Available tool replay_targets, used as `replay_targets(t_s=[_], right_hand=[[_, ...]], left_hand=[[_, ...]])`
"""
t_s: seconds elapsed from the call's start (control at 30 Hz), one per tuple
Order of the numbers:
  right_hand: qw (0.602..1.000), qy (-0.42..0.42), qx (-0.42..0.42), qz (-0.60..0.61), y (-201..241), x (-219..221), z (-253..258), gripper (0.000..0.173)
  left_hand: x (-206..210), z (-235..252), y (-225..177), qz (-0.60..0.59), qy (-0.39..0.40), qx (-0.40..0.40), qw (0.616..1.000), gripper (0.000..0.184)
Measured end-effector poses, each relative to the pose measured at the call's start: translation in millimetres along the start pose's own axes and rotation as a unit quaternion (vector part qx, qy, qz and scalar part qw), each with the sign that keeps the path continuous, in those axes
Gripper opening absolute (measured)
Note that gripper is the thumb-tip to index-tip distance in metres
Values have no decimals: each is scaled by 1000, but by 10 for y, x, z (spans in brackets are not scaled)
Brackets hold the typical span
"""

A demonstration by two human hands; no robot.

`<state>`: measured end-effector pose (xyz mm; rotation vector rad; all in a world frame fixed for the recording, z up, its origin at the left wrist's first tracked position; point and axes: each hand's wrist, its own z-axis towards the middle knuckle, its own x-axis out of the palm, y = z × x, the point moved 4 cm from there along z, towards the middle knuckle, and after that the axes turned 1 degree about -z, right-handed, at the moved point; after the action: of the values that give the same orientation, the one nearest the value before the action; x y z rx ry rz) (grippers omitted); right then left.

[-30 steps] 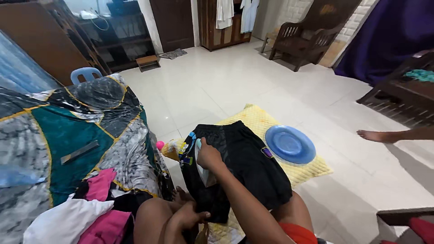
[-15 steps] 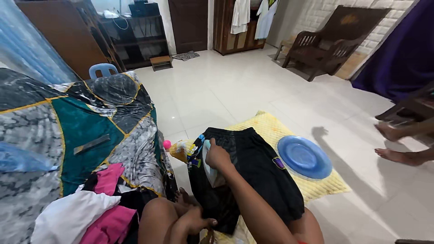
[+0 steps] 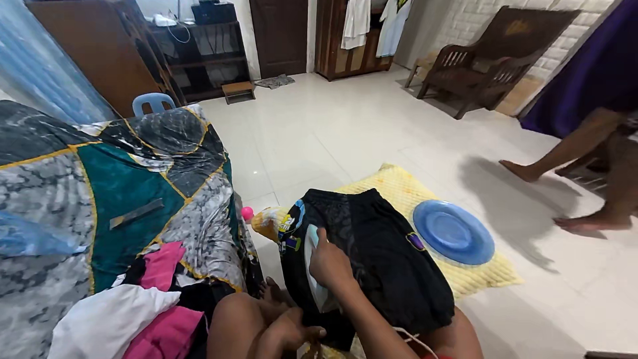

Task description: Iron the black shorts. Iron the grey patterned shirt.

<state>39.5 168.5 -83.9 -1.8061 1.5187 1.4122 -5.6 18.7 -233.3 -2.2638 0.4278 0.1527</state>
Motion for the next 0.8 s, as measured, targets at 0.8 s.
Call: replay_targets(t_s=[0.8], right_hand=[[999,4,-8,37,-173,-105,-7,78]], left_hand=[[-10,-4,-5,-45,-48,-16,998,72]])
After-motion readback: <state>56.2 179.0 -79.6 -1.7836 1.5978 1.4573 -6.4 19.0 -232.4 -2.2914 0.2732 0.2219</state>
